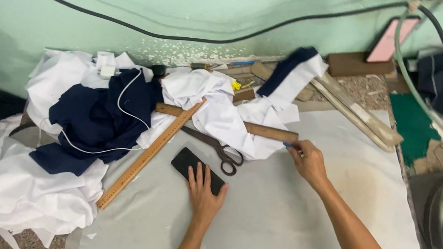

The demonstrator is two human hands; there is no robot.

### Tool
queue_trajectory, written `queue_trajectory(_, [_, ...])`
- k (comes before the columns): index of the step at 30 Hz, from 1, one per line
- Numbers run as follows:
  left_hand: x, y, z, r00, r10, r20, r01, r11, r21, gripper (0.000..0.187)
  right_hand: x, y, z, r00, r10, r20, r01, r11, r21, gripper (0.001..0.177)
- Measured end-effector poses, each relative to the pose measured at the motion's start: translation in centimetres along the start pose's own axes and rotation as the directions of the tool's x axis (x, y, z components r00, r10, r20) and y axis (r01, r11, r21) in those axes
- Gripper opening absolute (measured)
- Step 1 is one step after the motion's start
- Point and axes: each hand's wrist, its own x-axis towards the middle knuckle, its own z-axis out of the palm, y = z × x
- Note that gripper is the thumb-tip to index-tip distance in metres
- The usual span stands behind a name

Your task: The person irons a small white fabric piece on a table using a steam iron and a black rectangular weight. They then pick up a larger white fabric piece, iron it, and use scissors to cut it into smaller pieces.

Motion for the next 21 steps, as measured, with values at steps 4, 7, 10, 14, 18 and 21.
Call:
queue_trajectory(4, [0.3, 0.0, -0.1, 0.997, -0.078, 0.025, 0.077, 0.997, 0.012, 0.083, 14.8, -2.1, 4.4, 0.997, 0.018, 0.069, -0.022, 0.998, 0.056, 0.022])
queue_trajectory(7, [1.2, 0.8, -1.1, 0.994, -0.096, 0.049, 0.095, 0.995, 0.016, 0.082, 24.3, 0.7, 9.3, 1.0, -0.003, 0.0, 0.003, 0.999, 0.032, 0.023])
queue_trajectory(10, [2.1, 1.9, -2.4, 0.921, -0.271, 0.281, 0.282, 0.959, 0.002, 0.085, 29.2, 3.7, 13.3, 0.993, -0.11, -0.034, 0.112, 0.991, 0.071, 0.02])
queue_trajectory(14, [2.1, 2.5, -1.6, 0.925, -0.295, 0.239, 0.286, 0.955, 0.075, 0.087, 25.9, -0.2, 12.4, 0.989, -0.148, 0.013, 0.148, 0.98, -0.133, 0.03])
queue_trajectory(18, [1.8, 2.4, 0.2, 0.975, -0.2, -0.101, 0.211, 0.971, 0.114, 0.082, 16.7, -10.5, 10.6, 0.89, -0.183, 0.417, 0.316, 0.908, -0.274, 0.078])
queue_trajectory(21, [1.1, 1.0, -0.8, 0.977, -0.202, 0.064, 0.194, 0.975, 0.109, 0.075, 12.7, -14.3, 11.4, 0.79, -0.068, 0.61, 0.353, 0.863, -0.361, 0.101])
